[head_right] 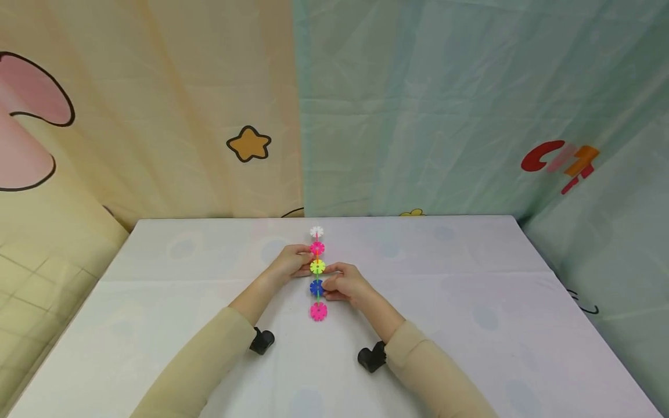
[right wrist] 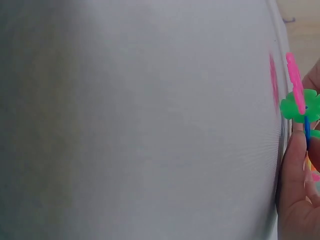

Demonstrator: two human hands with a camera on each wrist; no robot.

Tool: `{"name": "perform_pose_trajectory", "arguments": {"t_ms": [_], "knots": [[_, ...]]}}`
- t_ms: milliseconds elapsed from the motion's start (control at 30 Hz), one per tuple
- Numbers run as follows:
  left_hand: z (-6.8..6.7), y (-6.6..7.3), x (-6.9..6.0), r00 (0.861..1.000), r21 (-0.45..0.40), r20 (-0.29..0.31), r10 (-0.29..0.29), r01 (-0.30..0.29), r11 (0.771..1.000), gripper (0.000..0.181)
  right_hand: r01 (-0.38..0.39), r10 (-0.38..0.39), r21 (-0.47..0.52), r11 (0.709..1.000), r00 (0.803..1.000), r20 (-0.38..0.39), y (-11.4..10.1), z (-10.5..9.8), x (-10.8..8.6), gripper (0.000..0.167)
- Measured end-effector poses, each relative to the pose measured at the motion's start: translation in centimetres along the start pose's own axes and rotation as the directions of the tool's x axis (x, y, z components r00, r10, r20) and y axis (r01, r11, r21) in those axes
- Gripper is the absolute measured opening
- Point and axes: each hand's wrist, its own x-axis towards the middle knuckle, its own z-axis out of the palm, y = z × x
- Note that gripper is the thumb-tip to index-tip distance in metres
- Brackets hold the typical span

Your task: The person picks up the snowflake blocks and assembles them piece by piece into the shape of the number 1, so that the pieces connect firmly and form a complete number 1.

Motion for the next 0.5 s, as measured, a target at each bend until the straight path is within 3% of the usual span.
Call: {"name": "perform_pose_trajectory", "arguments": {"t_ms": [367, 500], "knots": [[-0.36, 0.37, 0.16, 0.998, 0.015, 0.01, -0.063, 0.063, 0.998, 0.036, -0.042, 0.043, 0.022, 0.999, 0.999, -0.016, 0.04, -0.02, 0.4, 0.041], [-0.84, 0.6, -0.23, 0.998, 0.024, 0.017, -0.057, 0.057, 0.998, 0.035, -0.049, 0.049, 0.035, 0.998, 0.999, -0.014, 0.09, -0.08, 0.37, 0.042]]}}
